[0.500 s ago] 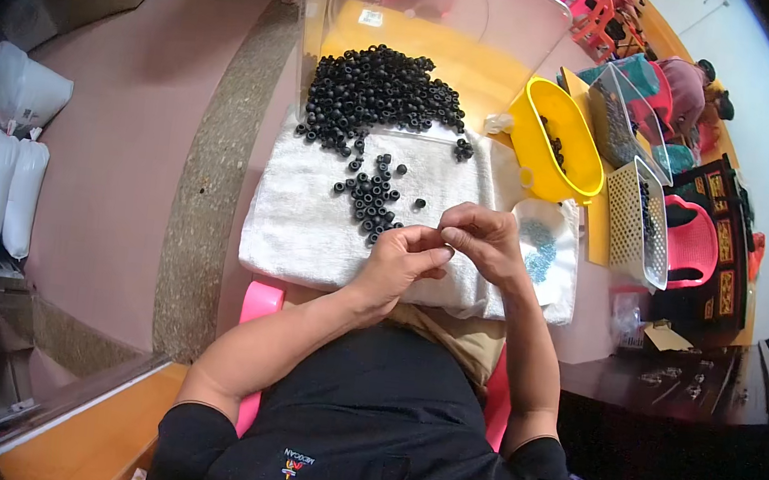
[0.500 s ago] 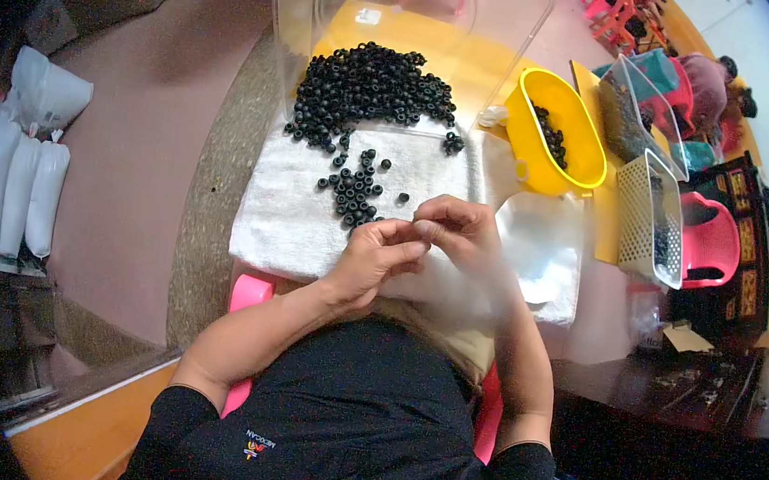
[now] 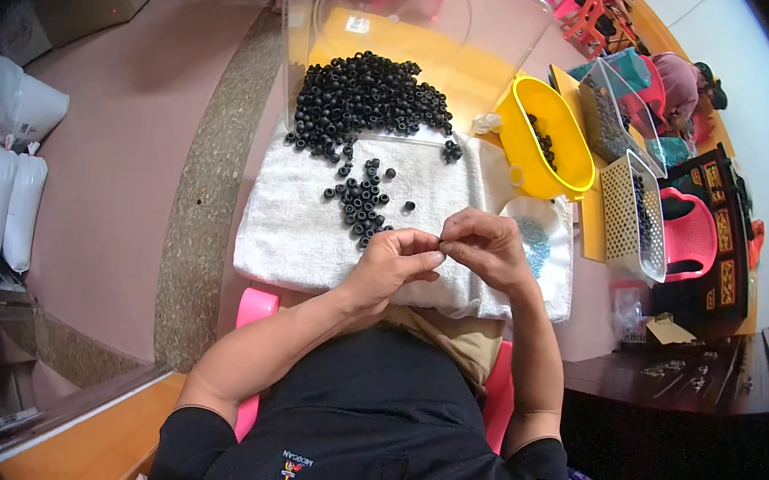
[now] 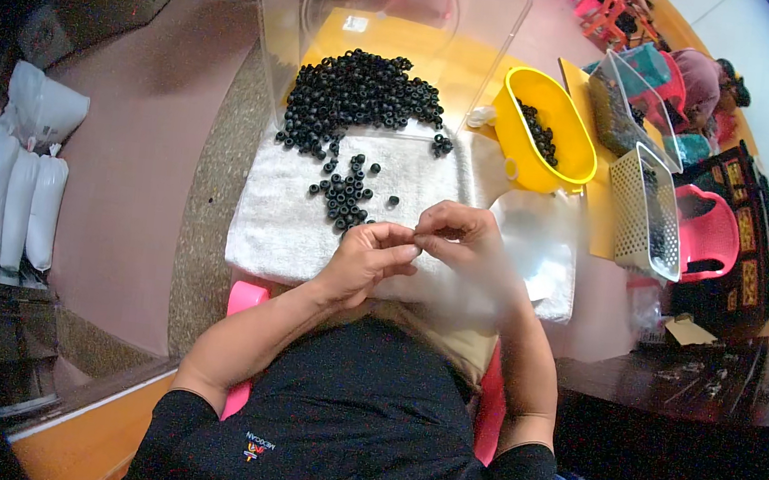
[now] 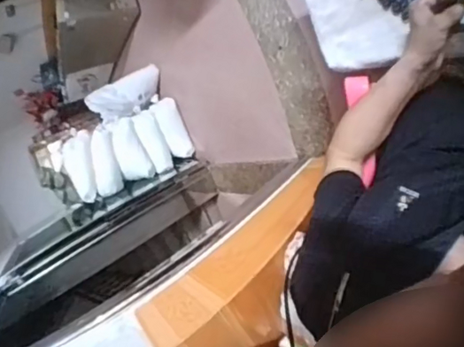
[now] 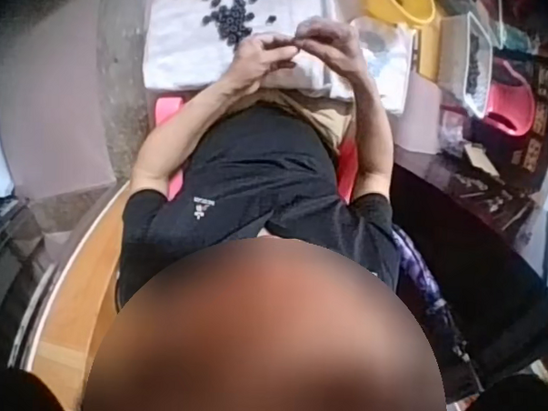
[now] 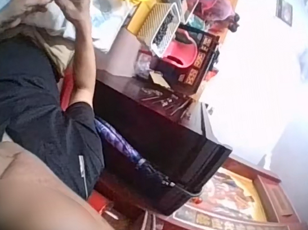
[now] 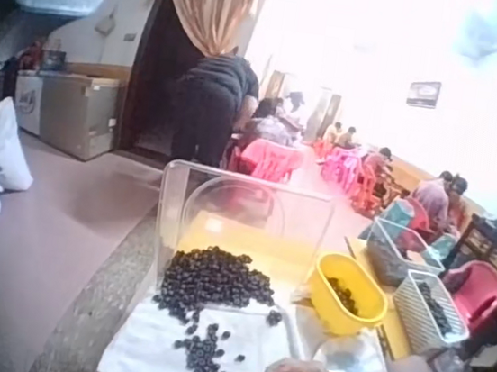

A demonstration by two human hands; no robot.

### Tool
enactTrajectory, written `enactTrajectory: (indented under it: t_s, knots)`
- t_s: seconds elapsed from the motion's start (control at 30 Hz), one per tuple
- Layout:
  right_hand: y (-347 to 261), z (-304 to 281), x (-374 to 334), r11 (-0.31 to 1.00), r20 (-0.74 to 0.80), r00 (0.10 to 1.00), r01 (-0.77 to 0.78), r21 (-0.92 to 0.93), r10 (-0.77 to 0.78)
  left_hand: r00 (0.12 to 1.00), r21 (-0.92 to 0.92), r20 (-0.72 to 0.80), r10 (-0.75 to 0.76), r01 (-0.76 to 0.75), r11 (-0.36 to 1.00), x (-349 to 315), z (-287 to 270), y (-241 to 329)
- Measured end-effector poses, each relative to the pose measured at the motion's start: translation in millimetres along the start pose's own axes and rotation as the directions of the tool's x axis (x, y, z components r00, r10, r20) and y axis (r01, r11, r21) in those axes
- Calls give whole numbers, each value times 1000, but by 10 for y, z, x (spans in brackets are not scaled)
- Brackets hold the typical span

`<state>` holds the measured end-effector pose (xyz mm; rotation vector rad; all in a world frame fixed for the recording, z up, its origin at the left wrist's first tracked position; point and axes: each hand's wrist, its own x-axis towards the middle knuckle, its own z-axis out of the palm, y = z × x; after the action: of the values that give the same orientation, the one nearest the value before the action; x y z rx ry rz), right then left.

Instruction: Inspecting and sorting small black beads at a manual workstation.

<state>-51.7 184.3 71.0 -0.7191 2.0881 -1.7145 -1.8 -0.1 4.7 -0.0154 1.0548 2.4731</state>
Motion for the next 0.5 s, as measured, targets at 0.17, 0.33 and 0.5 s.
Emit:
enactTrajectory:
  t_s: [0.17,0.33,0.5]
  knots:
    - [-134,-23,-7,978,46,999,21,-209,-11,1000,74,22,5,-7,997,8,-11,-29]
    - [-177,-56,-6,926,121,989,122,-358,-84,999,143,45,-9,2,990,21,-29,-48]
    - [-146,-88,-42,943,134,990,73,-326,-30,997,187,80,-21,6,982,31,-36,-62]
